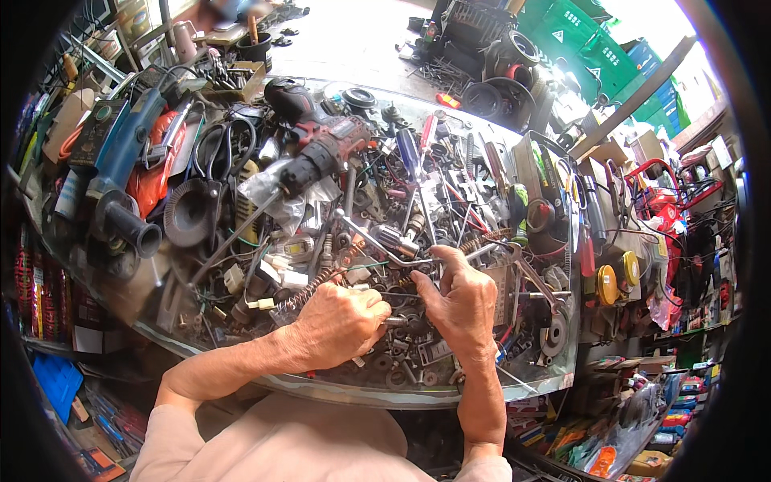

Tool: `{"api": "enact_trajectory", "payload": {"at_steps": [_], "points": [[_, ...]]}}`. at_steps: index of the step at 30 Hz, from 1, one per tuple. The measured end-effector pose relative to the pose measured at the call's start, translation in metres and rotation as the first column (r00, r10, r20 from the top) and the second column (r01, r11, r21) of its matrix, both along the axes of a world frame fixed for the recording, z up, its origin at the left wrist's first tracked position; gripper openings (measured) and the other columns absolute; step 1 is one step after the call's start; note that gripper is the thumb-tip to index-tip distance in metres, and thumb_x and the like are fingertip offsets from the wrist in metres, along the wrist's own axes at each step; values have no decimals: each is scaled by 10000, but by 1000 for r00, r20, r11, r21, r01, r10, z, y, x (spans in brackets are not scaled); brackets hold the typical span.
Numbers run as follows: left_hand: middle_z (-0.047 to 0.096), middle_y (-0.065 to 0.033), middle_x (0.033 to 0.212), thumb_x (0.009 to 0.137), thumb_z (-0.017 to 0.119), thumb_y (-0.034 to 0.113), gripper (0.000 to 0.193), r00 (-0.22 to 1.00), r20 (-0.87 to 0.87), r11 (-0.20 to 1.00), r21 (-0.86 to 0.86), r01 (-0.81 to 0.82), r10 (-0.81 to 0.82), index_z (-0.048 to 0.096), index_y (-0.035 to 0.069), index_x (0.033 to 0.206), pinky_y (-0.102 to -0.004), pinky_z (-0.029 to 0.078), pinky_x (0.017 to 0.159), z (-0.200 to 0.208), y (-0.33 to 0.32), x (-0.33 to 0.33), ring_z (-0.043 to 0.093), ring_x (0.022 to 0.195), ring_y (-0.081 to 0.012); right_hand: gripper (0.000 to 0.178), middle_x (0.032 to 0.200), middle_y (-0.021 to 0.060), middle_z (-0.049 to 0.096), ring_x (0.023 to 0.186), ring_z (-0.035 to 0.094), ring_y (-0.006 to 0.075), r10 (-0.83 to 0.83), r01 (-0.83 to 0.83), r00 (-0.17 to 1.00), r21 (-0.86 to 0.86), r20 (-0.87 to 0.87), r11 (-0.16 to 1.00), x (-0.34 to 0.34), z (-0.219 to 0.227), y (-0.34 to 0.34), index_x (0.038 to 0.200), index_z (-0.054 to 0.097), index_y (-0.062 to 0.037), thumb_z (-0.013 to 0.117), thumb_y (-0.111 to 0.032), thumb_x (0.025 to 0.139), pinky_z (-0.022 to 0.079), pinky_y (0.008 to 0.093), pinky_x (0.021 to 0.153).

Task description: The person assembles small mechanical components on a cluttered workbench. They use a wrench to tighten a nut onto a threaded rod and then attach a spring to the assembly. The person handles the parts with both hands, occasionally reaching for tools or parts from the surrounding area.

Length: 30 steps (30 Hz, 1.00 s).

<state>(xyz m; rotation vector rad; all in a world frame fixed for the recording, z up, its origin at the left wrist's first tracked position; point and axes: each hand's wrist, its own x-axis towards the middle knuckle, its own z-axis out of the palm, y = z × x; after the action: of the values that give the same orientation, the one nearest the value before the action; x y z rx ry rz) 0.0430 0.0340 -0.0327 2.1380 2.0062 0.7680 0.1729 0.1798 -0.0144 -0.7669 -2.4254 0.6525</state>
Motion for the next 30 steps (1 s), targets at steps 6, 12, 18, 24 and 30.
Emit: {"api": "enact_trajectory", "payload": {"at_steps": [6, 12, 18, 24, 30], "points": [[601, -90, 721, 787, 628, 154, 132, 999, -39, 999, -52, -14, 12, 563, 46, 749, -374, 503, 594, 0, -2, 3, 641, 688, -246, 248, 813, -20, 571, 639, 458, 7, -133, -87, 955, -677, -266, 730, 5, 7, 5, 1084, 628, 10, 688, -49, 851, 354, 179, 506], [585, -91, 695, 769, 652, 188, 166, 999, 28, 1000, 2, -25, 25, 566, 47, 745, -383, 495, 564, 2, -1, 4, 630, 655, -245, 246, 934, 19, 621, 696, 505, 14, -5, -206, 966, -778, -260, 594, 8, 12, 6, 1101, 619, 12, 651, -44, 864, 408, 167, 589], [617, -11, 671, 773, 723, 81, 118, 611, 782, 986, -32, -162, 126, 678, 2, 849, -226, 437, 490, 33, 0, -15, 541, 556, -65, 179, 833, 0, 653, 761, 560, 31, 65, -229, 968, -744, -243, 628, 6, 13, -4, 1030, 667, 20, 649, -13, 855, 442, 187, 674], [520, 28, 619, 845, 688, 99, 210, -252, 960, 991, -131, -29, 120, 661, -61, 979, -192, 223, 405, 31, -2, -31, 357, 459, -9, 194, 713, -16, 629, 599, 526, 6, 104, -293, 902, -419, -418, 859, 1, 20, -28, 968, 705, -6, 691, 25, 777, 377, 167, 518], [553, 22, 641, 850, 705, 116, 198, -266, 949, 986, -167, 20, 166, 679, -36, 973, -182, 238, 409, 25, -1, -27, 378, 472, 2, 388, 558, -40, 537, 485, 450, 3, 149, -283, 901, -292, -408, 914, -3, 16, -37, 1106, 669, -22, 787, -46, 738, 334, 187, 452]]}}
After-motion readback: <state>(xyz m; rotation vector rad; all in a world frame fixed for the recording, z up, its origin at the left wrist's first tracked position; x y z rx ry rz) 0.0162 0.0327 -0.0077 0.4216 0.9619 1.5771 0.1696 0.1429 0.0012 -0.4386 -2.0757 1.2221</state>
